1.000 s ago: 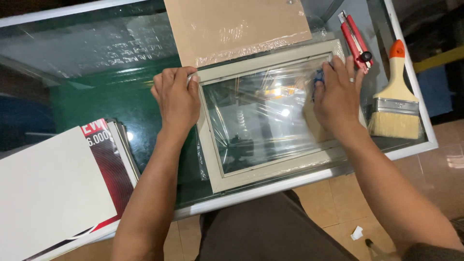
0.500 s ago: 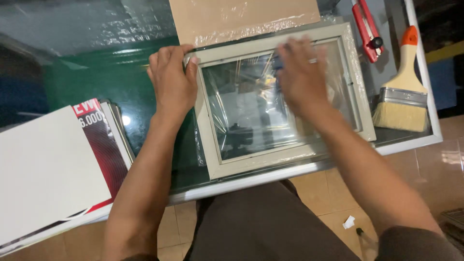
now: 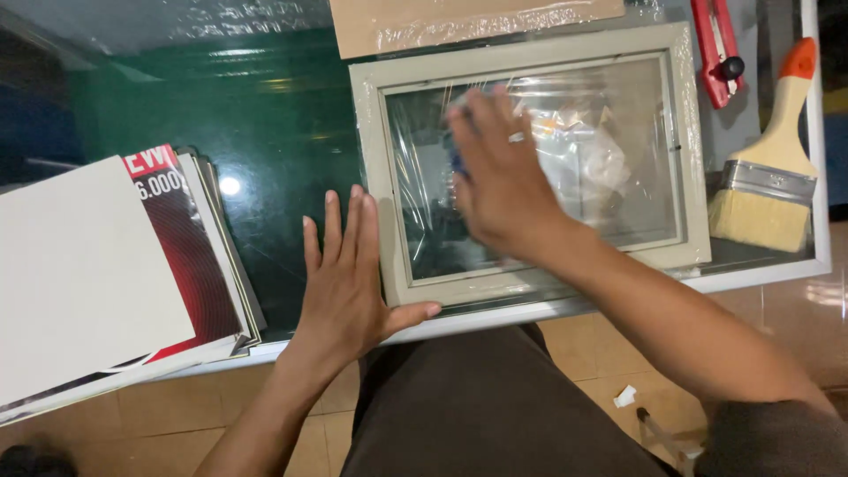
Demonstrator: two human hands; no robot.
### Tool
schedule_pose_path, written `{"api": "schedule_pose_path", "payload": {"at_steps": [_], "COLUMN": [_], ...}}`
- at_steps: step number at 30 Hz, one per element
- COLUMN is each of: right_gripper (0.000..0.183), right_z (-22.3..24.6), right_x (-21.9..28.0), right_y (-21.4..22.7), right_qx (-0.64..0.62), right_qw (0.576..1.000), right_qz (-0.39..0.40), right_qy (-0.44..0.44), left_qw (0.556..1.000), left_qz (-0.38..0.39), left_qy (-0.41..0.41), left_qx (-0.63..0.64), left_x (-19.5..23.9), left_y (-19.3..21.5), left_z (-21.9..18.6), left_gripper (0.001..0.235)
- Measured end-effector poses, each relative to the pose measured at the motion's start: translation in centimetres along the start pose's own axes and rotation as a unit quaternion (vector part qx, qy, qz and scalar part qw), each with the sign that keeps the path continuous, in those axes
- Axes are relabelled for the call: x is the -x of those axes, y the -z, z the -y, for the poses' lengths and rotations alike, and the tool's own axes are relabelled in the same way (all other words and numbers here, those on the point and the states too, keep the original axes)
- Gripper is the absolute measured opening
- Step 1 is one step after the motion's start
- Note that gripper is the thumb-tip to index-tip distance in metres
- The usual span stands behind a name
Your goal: Cleaning the glass of a picture frame and then assembling the backing board.
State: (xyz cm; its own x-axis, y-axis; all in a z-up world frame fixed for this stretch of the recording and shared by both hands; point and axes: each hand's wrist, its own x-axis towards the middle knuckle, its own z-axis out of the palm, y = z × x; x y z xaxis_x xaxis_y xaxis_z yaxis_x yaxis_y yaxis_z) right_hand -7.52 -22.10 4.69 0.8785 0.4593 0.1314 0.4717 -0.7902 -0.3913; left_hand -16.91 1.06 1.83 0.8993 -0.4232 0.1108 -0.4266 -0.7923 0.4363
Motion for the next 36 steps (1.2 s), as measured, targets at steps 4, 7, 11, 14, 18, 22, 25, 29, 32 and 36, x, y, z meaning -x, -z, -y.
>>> {"api": "schedule_pose_path", "payload": {"at_steps": [4, 7, 11, 14, 18, 22, 25, 29, 32, 36], "right_gripper": [0.060, 0.055, 0.065, 0.069, 0.067, 0.066, 0.056, 0.065, 0.065, 0.065], "right_z": [0.7, 0.6, 3.2, 2.4, -2.7, -8.7, -7.4, 1.0, 3.8, -2.4], "right_x": [-3.4, -5.4, -1.8, 2.0, 5.3, 9.1, 7.9, 3.5, 2.9, 6.3], "right_y": [-1.0, -1.6, -1.0, 1.2, 5.0, 7.0, 4.5, -0.7, -0.5, 2.7], "right_qx": [0.005, 0.028, -0.017, -0.041, 0.066, 0.104, 0.101, 0.032, -0.010, 0.041], "right_qw": [0.997, 0.996, 0.992, 0.985, 0.973, 0.980, 0.985, 0.999, 0.996, 0.993], "right_qz": [0.025, 0.001, 0.064, 0.137, 0.215, 0.090, -0.010, 0.024, 0.076, 0.096], "right_qy": [0.079, 0.090, 0.103, 0.098, -0.053, -0.145, -0.140, -0.036, 0.052, -0.061], "left_qw": [1.000, 0.999, 1.000, 1.000, 0.999, 0.999, 0.999, 0.999, 0.999, 0.999], "left_qz": [0.024, 0.039, 0.016, 0.020, 0.051, 0.035, 0.048, 0.039, 0.036, 0.039], "left_qy": [0.002, 0.007, -0.004, -0.001, 0.008, 0.005, 0.006, -0.007, -0.004, 0.003], "left_qx": [-0.011, -0.024, -0.022, -0.017, 0.001, -0.001, 0.008, -0.004, -0.007, -0.006], "left_x": [0.2, -0.3, -0.1, -0.1, 0.0, -0.2, -0.3, -0.4, -0.5, -0.3], "left_y": [0.3, 0.4, 0.2, 0.0, -0.2, 0.3, 0.6, 0.4, 0.5, 0.3], "left_z": [0.3, 0.5, 0.7, 0.7, 1.1, 0.8, 0.6, 0.9, 0.8, 1.0], "left_gripper": [0.127, 0.126, 0.126, 0.128, 0.128, 0.130, 0.127, 0.127, 0.128, 0.131]}}
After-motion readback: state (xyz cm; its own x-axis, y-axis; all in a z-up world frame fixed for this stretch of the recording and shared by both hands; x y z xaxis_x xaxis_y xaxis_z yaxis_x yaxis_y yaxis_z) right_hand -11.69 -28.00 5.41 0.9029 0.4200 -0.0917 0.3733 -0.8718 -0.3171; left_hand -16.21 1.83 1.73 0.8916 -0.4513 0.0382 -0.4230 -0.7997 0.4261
